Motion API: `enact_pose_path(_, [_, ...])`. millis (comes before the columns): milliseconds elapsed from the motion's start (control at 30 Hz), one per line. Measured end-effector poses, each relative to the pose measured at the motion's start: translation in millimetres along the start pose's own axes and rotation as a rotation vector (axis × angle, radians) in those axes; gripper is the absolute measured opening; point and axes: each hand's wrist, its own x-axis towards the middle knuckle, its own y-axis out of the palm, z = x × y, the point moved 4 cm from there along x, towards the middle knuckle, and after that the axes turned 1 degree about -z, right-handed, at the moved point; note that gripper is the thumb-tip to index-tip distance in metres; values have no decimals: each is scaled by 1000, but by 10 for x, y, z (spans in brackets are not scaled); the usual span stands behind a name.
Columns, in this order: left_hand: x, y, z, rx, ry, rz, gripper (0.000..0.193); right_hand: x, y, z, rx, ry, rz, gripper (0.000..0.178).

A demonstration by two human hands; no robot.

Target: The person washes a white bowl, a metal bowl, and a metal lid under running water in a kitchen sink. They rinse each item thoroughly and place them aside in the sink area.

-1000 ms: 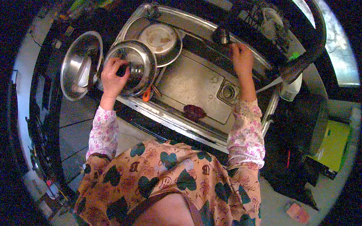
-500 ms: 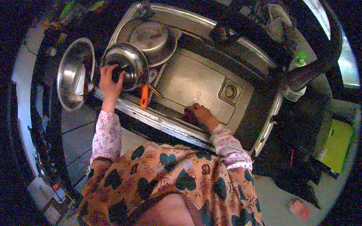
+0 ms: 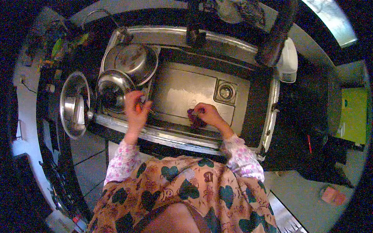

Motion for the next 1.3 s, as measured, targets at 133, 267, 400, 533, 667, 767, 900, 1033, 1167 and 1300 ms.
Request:
enact_pose_path(133, [-231, 1182, 50, -740, -660, 453, 41, -425, -367, 821, 174, -186, -3, 19])
enact_pose_path(267, [-531, 1849, -140, -1281, -1016, 806, 63, -665, -630, 1282, 526, -240, -291, 27])
enact_pose_path(400, [-488, 1830, -595, -1739, -1181, 683, 70, -813, -494, 1294, -352, -704, -538, 21])
enact_pose_path(533, [-435, 2075, -278, -1607, -1086, 509, 44, -972, -374, 950, -445, -768, -403, 21])
enact_pose_path(667, [-247, 1790, -650, -1133, -753, 589, 32, -958, -864, 533, 507, -333, -397, 50])
enact_pose_path(767, [-56, 1630, -1326, -834, -371, 814, 27, -760, -871, 217, 1116, -216, -86, 74])
enact_pose_path(900, [88, 1751, -1447, -818, -126, 1054, 8, -655, -351, 282, 1643, -142, 689, 75])
enact_pose_path(1033, [167, 1651, -1628, -720, 67, 1082, 15, -797, -360, 669, 1577, -243, 804, 64])
enact_pose_path(1167, [194, 1630, -1771, -767, 184, 1170, 22, -821, -358, 606, 1427, -195, 652, 47])
enact_pose_path(1300, [171, 1678, -1743, -645, 149, 1061, 28, -804, -373, 651, 1252, -100, 490, 34])
